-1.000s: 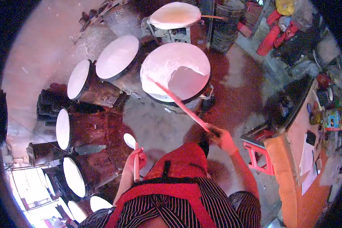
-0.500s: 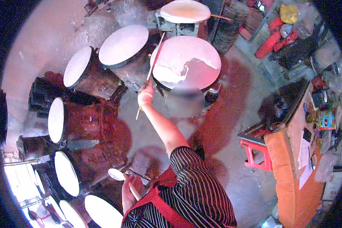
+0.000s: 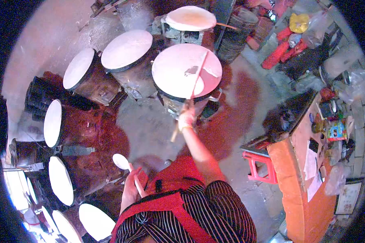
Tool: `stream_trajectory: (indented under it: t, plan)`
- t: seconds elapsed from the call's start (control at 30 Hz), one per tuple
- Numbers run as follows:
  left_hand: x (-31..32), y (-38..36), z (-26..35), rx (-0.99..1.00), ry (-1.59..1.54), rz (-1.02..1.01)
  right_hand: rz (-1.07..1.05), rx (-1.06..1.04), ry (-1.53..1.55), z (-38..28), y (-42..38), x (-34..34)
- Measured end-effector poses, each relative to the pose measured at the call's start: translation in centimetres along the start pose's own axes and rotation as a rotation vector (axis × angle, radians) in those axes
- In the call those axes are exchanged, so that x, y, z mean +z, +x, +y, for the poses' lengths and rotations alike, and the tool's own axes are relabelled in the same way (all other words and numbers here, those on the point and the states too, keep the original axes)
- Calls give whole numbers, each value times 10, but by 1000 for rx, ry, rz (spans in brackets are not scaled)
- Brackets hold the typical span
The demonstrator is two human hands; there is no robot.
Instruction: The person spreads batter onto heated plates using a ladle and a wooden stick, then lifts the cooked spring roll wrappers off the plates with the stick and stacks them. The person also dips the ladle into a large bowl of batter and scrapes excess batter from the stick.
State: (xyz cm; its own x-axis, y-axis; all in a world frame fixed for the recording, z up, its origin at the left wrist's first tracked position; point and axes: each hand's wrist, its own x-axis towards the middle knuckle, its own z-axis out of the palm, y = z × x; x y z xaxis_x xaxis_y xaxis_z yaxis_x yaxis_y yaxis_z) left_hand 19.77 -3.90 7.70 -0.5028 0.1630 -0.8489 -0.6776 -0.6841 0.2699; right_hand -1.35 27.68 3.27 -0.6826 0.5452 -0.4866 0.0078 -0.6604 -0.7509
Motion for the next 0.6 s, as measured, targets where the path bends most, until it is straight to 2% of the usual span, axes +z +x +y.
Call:
stream_trajectory:
  t: [0.07, 0.13, 0.2, 0.23, 0.27, 0.3, 0.33, 0.4, 0.5, 0.53, 0.6]
  plan:
    - [1, 20, -4, -35, 62, 15, -186, 24, 293, 56, 49, 0]
    - [26, 17, -10, -46, 82, 29, -420, 373, 148, 56, 17, 11]
    - [52, 11, -15, -59, 94, 43, -382, -43, -568, 54, 1, -9]
    - [64, 8, -18, -52, 120, 55, -390, 48, -582, 16, -8, -29]
    - [73, 8, -22, -42, 141, 68, -375, -75, -580, 17, 1, -58]
    - [73, 15, -27, -42, 135, 70, -285, 61, -573, -9, 1, -77]
    - [64, 26, -33, -45, 117, 26, -346, 253, -265, -12, 25, -115]
    - [63, 44, -43, -47, 100, -19, -353, 194, -368, -33, 45, -147]
    - [89, 53, -62, -46, 81, 17, -236, 173, -278, -81, 39, -119]
    - [109, 48, -68, -22, 93, 30, -193, 117, -265, -71, 45, -109]
    - [140, 48, -77, 6, 104, 44, -440, 137, -260, -38, 67, -118]
